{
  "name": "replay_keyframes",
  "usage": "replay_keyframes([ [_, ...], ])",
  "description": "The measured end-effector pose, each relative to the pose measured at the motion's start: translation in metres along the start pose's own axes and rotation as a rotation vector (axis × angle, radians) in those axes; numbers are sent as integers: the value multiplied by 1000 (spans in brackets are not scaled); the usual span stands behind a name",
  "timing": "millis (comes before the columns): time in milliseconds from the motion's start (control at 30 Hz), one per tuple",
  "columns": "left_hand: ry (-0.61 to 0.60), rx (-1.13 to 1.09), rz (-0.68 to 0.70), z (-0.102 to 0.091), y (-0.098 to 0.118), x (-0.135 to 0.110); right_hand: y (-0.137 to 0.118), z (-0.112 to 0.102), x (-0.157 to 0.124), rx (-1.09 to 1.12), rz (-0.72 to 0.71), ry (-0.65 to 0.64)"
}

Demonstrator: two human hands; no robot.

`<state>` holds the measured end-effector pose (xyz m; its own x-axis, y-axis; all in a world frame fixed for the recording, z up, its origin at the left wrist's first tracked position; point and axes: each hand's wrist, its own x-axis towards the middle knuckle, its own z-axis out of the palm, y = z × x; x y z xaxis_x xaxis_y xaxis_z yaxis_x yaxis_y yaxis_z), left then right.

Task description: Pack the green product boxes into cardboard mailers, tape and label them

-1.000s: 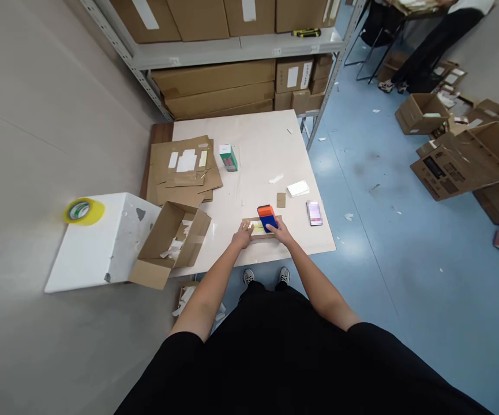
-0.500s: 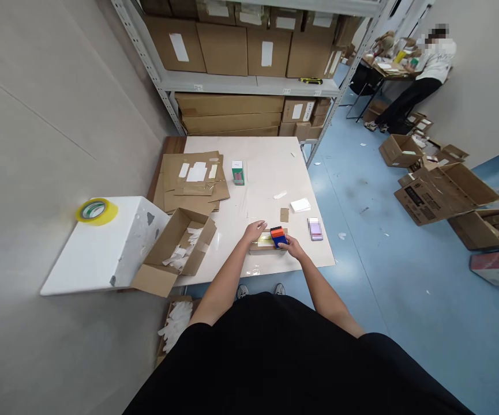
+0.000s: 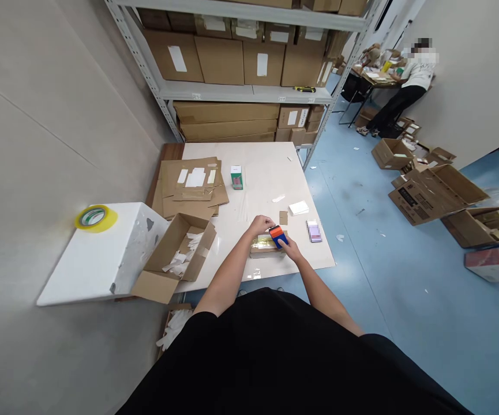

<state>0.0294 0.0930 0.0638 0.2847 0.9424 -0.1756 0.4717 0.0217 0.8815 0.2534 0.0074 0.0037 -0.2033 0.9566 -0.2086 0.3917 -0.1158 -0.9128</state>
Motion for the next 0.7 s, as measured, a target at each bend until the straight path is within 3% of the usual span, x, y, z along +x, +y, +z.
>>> replay_keyframes([
  [133,146,57,-16,-10,4,-4,2,-7,-2,-73,14,16],
  [267,273,17,-75,-18,-8,-22,-4,-26,5,-121,-18,-37],
  [467,490,-120,-272,-12,-40,-63,-24,-38,27,-221,-104,-190],
  [700,576,-158,-319,-3,-54,-78,-28,-34,41,-323,-112,-247],
])
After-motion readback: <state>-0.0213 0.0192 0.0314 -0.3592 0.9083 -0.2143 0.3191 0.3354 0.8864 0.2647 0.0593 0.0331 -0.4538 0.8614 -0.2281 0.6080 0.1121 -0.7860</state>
